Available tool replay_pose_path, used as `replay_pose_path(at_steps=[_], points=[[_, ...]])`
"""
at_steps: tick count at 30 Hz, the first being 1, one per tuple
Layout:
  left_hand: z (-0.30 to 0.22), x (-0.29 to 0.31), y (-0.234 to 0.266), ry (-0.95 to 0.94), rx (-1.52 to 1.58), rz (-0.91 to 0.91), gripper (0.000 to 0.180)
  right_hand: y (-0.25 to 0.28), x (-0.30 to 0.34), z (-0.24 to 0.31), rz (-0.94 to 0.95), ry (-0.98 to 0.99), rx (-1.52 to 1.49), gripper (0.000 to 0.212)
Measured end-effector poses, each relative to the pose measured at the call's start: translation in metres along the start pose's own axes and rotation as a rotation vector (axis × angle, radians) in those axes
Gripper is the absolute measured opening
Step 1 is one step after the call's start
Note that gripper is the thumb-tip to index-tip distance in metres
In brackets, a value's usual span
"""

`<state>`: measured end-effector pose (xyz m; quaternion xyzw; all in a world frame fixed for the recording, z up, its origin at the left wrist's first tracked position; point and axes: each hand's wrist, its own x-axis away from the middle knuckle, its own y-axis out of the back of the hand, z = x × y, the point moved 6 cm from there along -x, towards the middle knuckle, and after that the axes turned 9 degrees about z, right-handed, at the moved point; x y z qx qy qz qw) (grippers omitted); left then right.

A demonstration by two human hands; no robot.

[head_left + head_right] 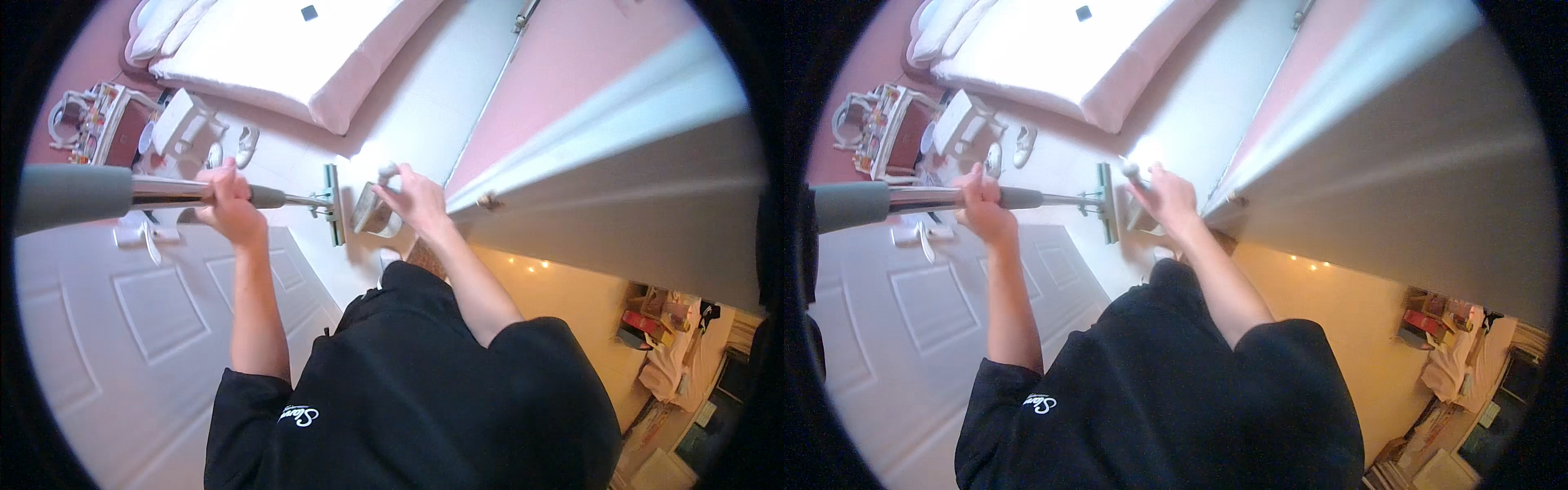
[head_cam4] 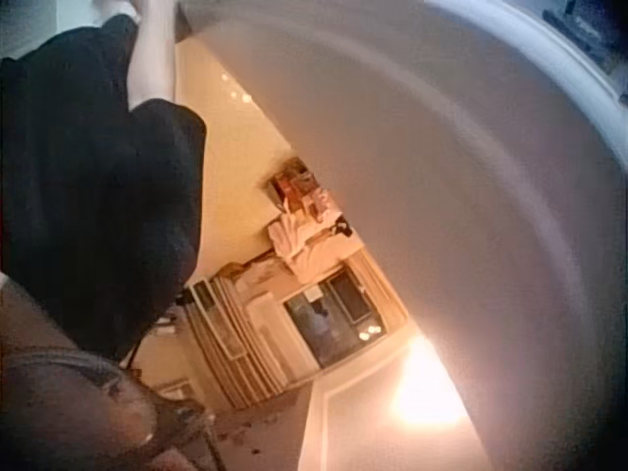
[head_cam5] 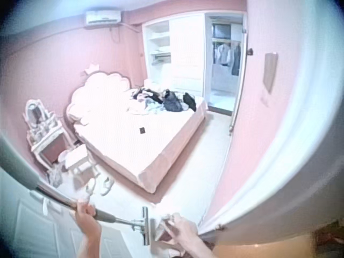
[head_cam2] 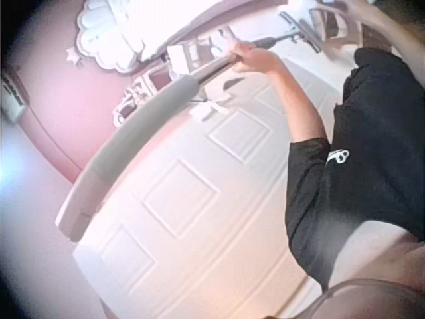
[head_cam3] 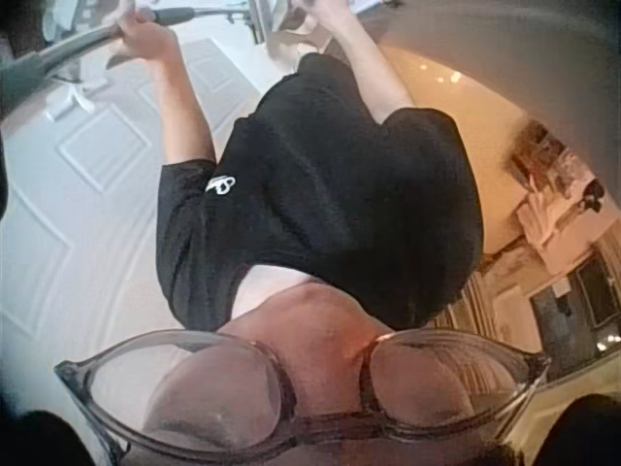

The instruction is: The person sweeps the floor of a bedroom using a broom and dustpan, gathering debris into the dustpan. They move around the room to clean different areas, including near the bed and a vanity table, and briefly open a drawer to place an item inside.

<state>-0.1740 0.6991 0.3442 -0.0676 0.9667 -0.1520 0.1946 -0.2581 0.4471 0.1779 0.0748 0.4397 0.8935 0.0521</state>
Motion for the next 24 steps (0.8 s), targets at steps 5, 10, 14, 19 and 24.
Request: replay_pose_path(at_steps=[5, 10, 14, 19, 24], points=[[0.068, -0.069, -0.068, 0.015, -0.048, 0.265, 0.027, 0.028, -0.043, -0.012, 0.174, -0.16, -0.022, 0.049], [0.148, -0.108, -0.171, 0.273, 0.035, 0.649, 0.032, 0.014, -0.068, -0.031, 0.202, -0.329, -0.001, 0.045], [0.214, -0.107, -0.263, 0.496, 0.019, 0.978, 0.027, -0.024, -0.091, -0.061, 0.117, -0.44, -0.082, 0.041], [0.279, -0.065, -0.386, 0.604, -0.271, 1.422, 0.045, 0.001, -0.112, -0.063, -0.114, -0.564, -0.105, 0.044], [0.345, -0.033, -0.467, 0.354, -0.278, 1.489, 0.047, -0.043, -0.124, -0.101, -0.23, -0.716, -0.385, 0.054]])
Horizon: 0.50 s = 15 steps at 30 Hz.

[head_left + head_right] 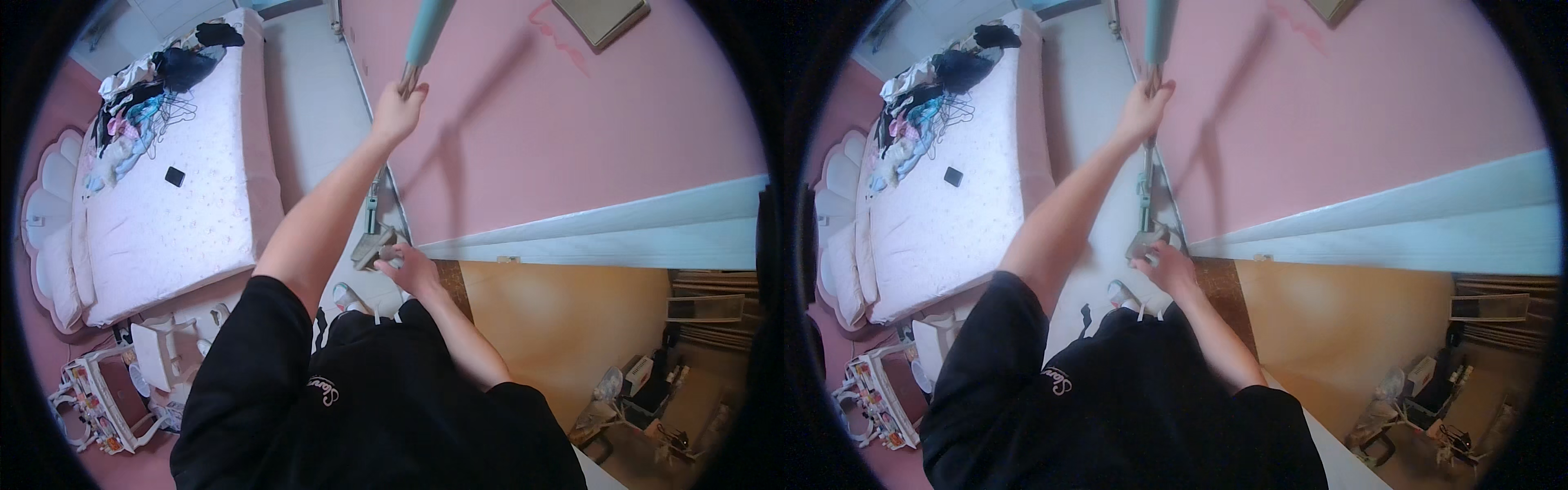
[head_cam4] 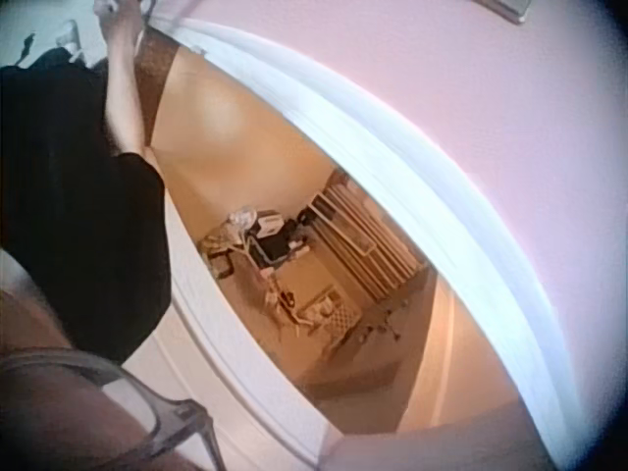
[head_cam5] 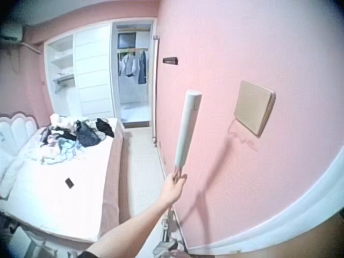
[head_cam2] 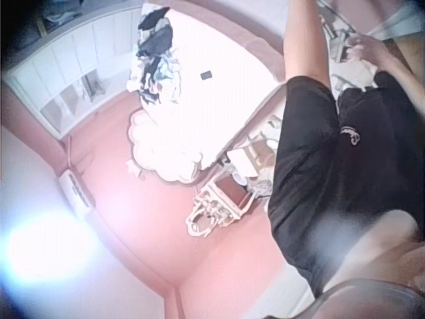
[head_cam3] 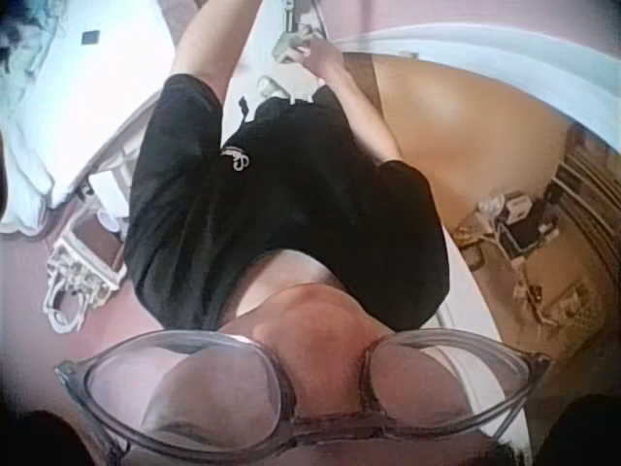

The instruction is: The person sweeps the floor of a bedroom using a broom and dustpan, gathering debris into the dustpan. They move around the room to clean different areas, including near the bed and a vanity table, and briefly open a drawer to place an item inside.

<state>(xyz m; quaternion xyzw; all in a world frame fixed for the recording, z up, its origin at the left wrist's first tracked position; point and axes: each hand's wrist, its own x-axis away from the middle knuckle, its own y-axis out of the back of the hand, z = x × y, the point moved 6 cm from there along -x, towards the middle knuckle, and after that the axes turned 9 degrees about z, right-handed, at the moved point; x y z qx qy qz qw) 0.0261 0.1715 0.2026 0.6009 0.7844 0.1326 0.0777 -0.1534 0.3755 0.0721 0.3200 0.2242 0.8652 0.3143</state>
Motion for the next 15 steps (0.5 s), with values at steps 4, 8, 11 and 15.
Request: replay_pose_path(at_steps=[4, 8, 11, 15], points=[[-0.007, -0.058, 0.005, -0.179, -0.241, -0.285, 0.036, 0.03, -0.004, -0.029, -0.02, -0.058, -0.149, 0.053], [-0.034, -0.115, 0.071, -0.326, -0.27, -0.449, 0.029, 0.029, -0.003, -0.045, 0.155, -0.168, -0.136, 0.044], [-0.092, -0.115, 0.082, -0.569, -0.369, -0.389, 0.026, 0.026, 0.004, -0.034, 0.022, 0.131, -0.154, 0.043], [-0.141, -0.105, 0.053, -0.561, -0.349, -0.298, 0.019, 0.019, -0.01, -0.04, 0.061, 0.19, -0.198, 0.039]])
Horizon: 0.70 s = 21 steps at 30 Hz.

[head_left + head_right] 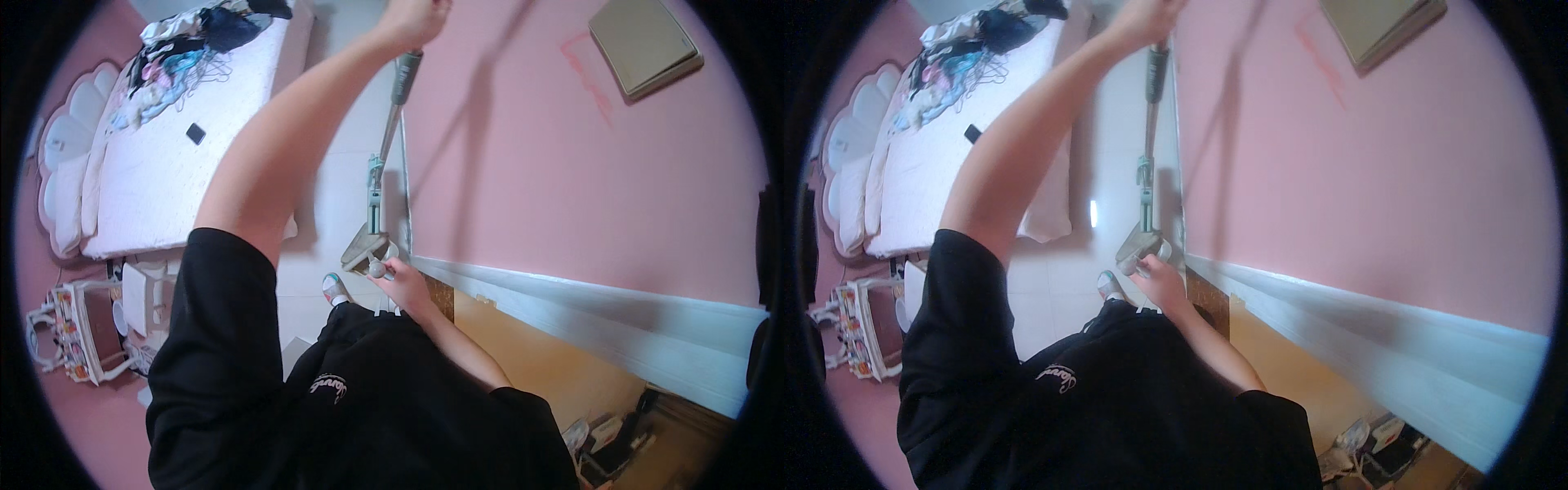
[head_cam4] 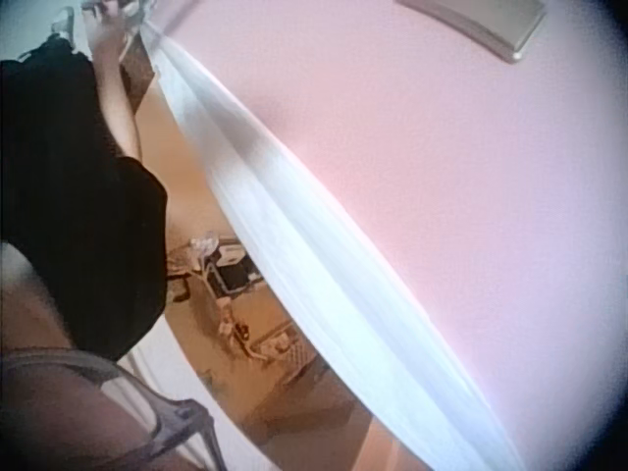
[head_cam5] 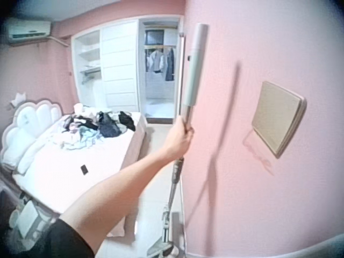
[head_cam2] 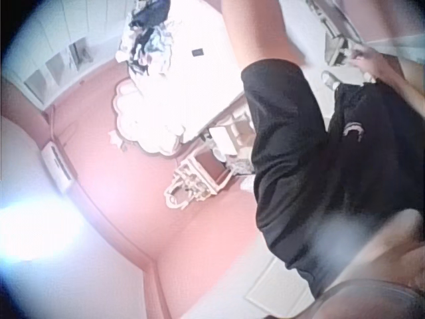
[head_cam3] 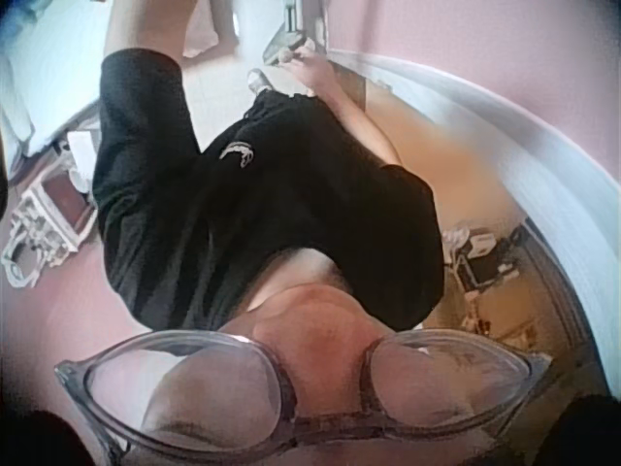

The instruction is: The person sweeps the floor of a bedroom using a broom and dustpan, gathering debris into the dustpan. They move around the room to clean different areas, including near the bed and a vanity table, and briefly open a drawer to place an item inside.

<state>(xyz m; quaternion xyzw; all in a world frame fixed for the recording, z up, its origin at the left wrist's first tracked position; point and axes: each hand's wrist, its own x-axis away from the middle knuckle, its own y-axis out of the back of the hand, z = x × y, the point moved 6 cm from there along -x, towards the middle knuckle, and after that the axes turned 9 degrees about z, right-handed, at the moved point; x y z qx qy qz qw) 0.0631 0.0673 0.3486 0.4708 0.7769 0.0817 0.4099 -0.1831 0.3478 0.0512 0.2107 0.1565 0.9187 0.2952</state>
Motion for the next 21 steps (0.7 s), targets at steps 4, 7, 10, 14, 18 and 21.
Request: replay_pose_path(at_steps=[4, 7, 10, 14, 18, 21], points=[[0.003, -0.004, -0.016, 0.116, -0.07, 0.268, 0.032, 0.013, -0.033, 0.024, 0.114, 0.128, -0.076, 0.037], [0.023, 0.074, -0.066, 0.307, -0.273, 0.383, 0.035, -0.019, -0.001, 0.015, 0.256, 0.144, -0.072, 0.039], [0.04, 0.102, -0.073, 0.404, -0.288, 0.354, 0.037, -0.039, -0.01, 0.021, 0.28, 0.083, -0.01, 0.037], [0.044, 0.094, -0.077, 0.423, -0.227, 0.576, 0.05, -0.066, -0.014, 0.013, 0.274, 0.035, -0.097, 0.036], [0.051, 0.119, -0.034, 0.346, -0.243, 0.468, 0.055, -0.073, -0.012, 0.029, 0.321, -0.009, -0.043, 0.032], [0.061, 0.195, 0.042, 0.438, 0.007, 0.138, 0.051, -0.08, -0.023, 0.025, 0.18, 0.026, 0.02, 0.027]])
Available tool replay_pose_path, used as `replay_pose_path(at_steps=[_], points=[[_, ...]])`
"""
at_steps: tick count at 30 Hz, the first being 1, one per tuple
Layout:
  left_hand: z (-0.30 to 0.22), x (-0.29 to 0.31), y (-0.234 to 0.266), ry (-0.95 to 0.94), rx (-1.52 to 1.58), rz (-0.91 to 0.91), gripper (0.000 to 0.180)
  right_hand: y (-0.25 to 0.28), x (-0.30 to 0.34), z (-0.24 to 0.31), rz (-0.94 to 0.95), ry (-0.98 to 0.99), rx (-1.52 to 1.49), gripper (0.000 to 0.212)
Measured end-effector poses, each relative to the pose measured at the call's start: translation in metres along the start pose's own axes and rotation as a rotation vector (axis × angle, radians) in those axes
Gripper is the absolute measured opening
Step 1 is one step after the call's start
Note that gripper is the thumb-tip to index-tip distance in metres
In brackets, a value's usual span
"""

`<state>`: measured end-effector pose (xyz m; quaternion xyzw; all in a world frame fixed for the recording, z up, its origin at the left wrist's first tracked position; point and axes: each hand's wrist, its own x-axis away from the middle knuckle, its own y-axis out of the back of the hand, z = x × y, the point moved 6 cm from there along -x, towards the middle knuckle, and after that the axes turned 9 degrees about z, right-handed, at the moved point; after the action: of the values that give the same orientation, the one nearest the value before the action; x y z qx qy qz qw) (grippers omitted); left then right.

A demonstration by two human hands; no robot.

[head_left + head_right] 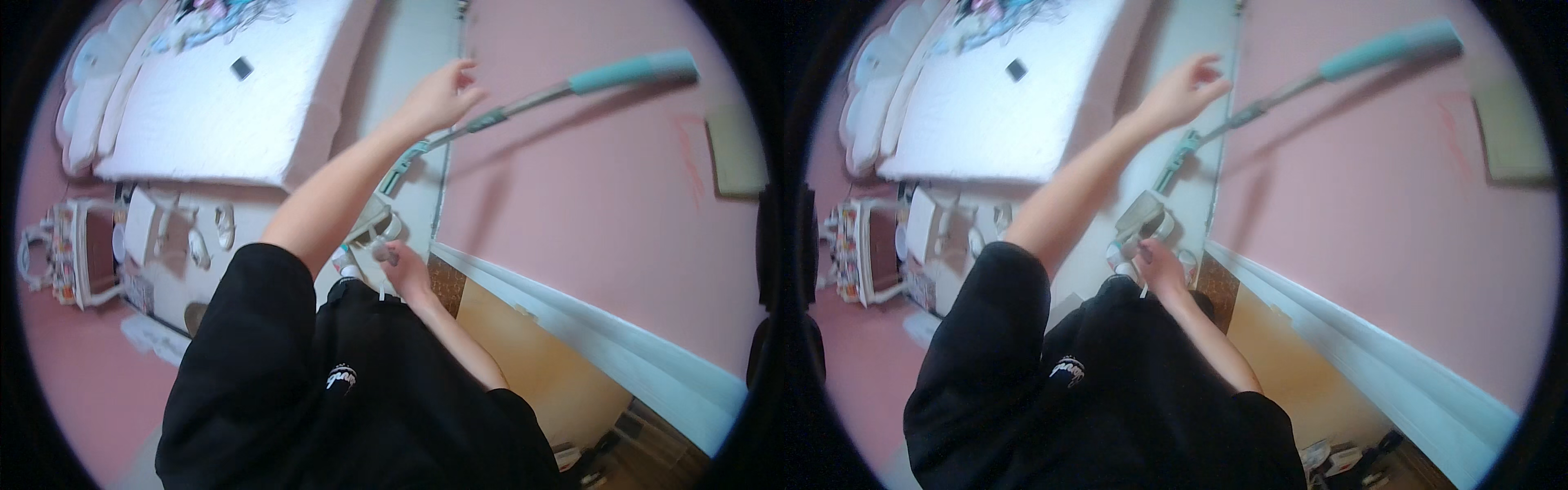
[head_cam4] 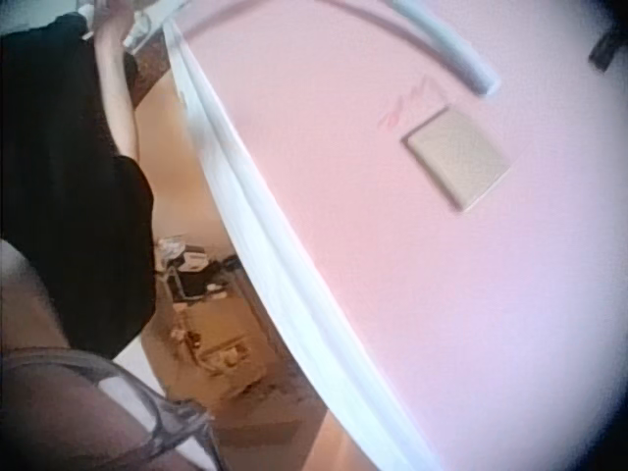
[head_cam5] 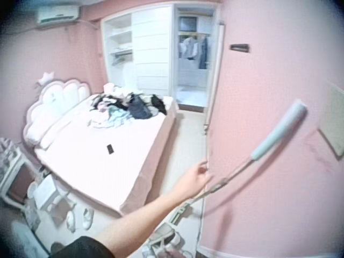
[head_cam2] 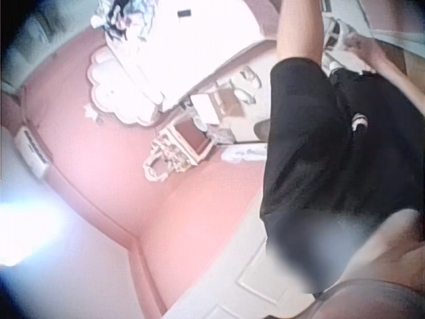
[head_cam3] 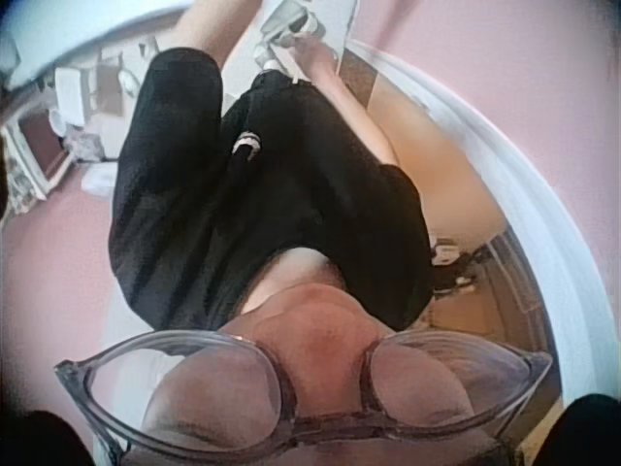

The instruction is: The person sweeps the floor of a bedroom using a broom and dustpan, gathering debris into the dustpan. They move around the room to clean different areas, including near the bed and a vanity table, and briefly open a drawer to place an item inside.

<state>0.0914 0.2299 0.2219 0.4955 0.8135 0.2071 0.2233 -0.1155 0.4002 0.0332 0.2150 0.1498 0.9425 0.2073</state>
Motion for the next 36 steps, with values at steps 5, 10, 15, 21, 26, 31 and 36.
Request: replay_pose_path(at_steps=[5, 10, 15, 21, 26, 31, 36], points=[[0.22, 0.292, 0.134, 0.713, -0.115, -0.257, 0.051, -0.029, -0.024, 0.058, 0.115, 0.133, -0.004, 0.023], [0.288, 0.628, 0.219, 1.66, -0.443, 0.36, 0.045, -0.087, -0.059, 0.145, 0.338, 0.036, 0.254, 0.024], [0.229, 0.751, 0.233, 2.102, -0.295, 0.74, 0.058, -0.163, -0.111, 0.176, 0.415, 0.235, 0.174, 0.026], [0.269, 0.873, 0.188, 2.225, -0.156, 0.699, 0.051, -0.234, -0.128, 0.253, 0.645, -0.193, 0.035, 0.037], [0.246, 0.798, 0.207, 2.222, -0.228, 0.653, 0.041, -0.282, -0.162, 0.263, 0.763, -0.074, 0.026, 0.037], [0.288, 0.801, 0.147, 2.413, -0.137, 0.52, 0.039, -0.337, -0.173, 0.292, 0.948, -0.081, 0.048, 0.034], [0.28, 0.708, 0.128, 2.311, 0.135, 0.617, 0.034, -0.388, -0.223, 0.308, 1.172, 0.107, 0.073, 0.032]])
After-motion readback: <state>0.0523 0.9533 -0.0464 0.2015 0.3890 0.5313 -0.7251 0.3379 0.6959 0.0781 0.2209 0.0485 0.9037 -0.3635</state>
